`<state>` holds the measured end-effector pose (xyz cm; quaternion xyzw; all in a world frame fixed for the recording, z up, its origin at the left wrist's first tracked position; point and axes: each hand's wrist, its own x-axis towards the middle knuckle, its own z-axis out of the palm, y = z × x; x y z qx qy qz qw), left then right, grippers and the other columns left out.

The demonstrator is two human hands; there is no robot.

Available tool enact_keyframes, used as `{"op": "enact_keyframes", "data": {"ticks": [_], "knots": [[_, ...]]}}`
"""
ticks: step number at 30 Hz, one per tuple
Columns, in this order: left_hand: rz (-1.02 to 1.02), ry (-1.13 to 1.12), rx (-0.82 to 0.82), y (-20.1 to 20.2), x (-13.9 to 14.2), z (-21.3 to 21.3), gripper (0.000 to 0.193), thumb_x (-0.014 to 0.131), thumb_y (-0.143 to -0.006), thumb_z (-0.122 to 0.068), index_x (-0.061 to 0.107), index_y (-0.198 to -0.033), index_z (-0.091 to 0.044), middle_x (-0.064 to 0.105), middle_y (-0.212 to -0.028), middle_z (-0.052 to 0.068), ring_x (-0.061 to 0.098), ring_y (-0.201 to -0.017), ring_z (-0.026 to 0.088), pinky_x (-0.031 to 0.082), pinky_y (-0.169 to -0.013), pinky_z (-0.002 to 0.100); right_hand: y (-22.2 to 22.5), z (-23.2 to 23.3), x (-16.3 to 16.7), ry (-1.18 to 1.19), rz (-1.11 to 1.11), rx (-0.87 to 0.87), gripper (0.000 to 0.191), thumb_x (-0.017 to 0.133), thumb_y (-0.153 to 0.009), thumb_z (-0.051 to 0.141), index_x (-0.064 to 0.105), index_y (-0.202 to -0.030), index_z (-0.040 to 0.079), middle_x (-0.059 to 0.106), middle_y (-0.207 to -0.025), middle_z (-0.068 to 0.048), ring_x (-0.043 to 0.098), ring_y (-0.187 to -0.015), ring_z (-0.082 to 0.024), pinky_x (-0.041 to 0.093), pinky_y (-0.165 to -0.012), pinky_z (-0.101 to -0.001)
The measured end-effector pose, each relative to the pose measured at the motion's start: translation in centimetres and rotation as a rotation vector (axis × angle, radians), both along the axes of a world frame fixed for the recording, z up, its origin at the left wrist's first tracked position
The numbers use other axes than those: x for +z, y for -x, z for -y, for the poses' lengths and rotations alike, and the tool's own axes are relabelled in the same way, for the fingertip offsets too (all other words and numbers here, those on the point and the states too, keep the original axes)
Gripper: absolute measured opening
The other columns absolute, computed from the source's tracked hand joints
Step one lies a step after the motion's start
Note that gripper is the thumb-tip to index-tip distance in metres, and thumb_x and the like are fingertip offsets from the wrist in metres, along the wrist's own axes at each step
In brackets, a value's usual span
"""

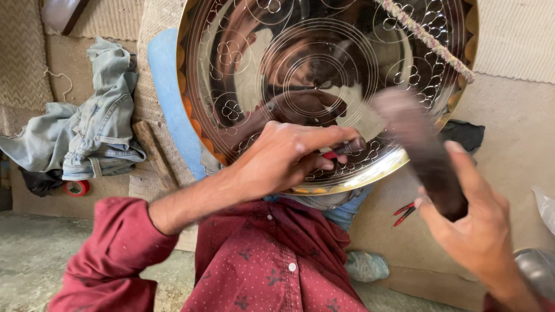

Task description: The person sits on the floor with a large decorated brass plate resting on their lap and repeatedly strikes a small punch with a wooden mallet to emboss floral patterns into the plate surface, repositioning the punch across different areas of the design.

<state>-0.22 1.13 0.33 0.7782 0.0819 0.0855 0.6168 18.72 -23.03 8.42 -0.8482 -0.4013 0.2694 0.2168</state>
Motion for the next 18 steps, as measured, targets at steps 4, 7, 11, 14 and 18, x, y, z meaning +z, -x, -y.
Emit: {"op": "enact_keyframes", "data": {"ticks": [4, 7, 11, 14, 18], "knots": [[0.135, -0.052, -0.222, -1.4, -0.3, -1.3, 0.061, 0.072, -0.081, 0.003, 0.063, -0.139, -0.013, 0.077, -0.122, 0.006, 0.077, -0.092, 0.015, 0.065, -0.076, 0.029, 3.0, 3.7, -2.8, -0.107, 0.231, -0.022, 0.074, 0.077, -0.079, -0.001, 0.046, -0.146, 0.001, 0.067, -0.109, -0.026, 0.069, -0.092, -0.038, 0.056, -0.079, -0.0433], [0.097, 0.034, -0.459, -2.4, -0.5, -1.9, 0.067, 0.068, -0.078, 0.005, 0.061, -0.141, -0.017, 0.08, -0.113, 0.002, 0.077, -0.079, 0.009, 0.063, -0.068, 0.027, 5.4, 5.7, -4.7, -0.154, 0.102, -0.186, 0.076, 0.076, -0.078, 0.0, 0.042, -0.145, 0.0, 0.065, -0.093, -0.024, 0.065, -0.077, -0.038, 0.055, -0.072, -0.045], [-0.015, -0.023, -0.724, -4.1, -0.7, -2.1, 0.056, 0.073, -0.089, -0.007, 0.061, -0.141, -0.021, 0.081, -0.097, 0.002, 0.074, -0.068, 0.013, 0.055, -0.053, 0.032, 8.7, 7.2, -7.8, -0.433, 0.103, -0.203, 0.072, 0.075, -0.088, -0.005, 0.033, -0.146, 0.004, 0.065, -0.102, -0.018, 0.063, -0.081, -0.026, 0.053, -0.071, -0.0348], [0.096, 0.109, -0.817, -4.8, -0.9, -2.4, 0.057, 0.073, -0.087, -0.005, 0.062, -0.141, -0.018, 0.082, -0.1, 0.002, 0.077, -0.079, 0.013, 0.059, -0.061, 0.034, 9.9, 8.8, -9.4, -0.352, 0.359, -0.086, 0.076, 0.074, -0.083, -0.005, 0.031, -0.145, 0.002, 0.063, -0.104, -0.024, 0.065, -0.083, -0.034, 0.052, -0.075, -0.0382], [0.153, 0.081, -0.682, -5.4, -1.2, -1.8, 0.059, 0.077, -0.084, -0.009, 0.059, -0.14, -0.014, 0.079, -0.113, 0.005, 0.078, -0.09, 0.016, 0.061, -0.068, 0.037, 11.0, 10.7, -10.8, -0.261, 0.019, -0.392, 0.092, 0.075, -0.081, -0.009, 0.027, -0.158, 0.0, 0.066, -0.091, -0.011, 0.063, -0.077, -0.018, 0.055, -0.077, -0.0326]]}}
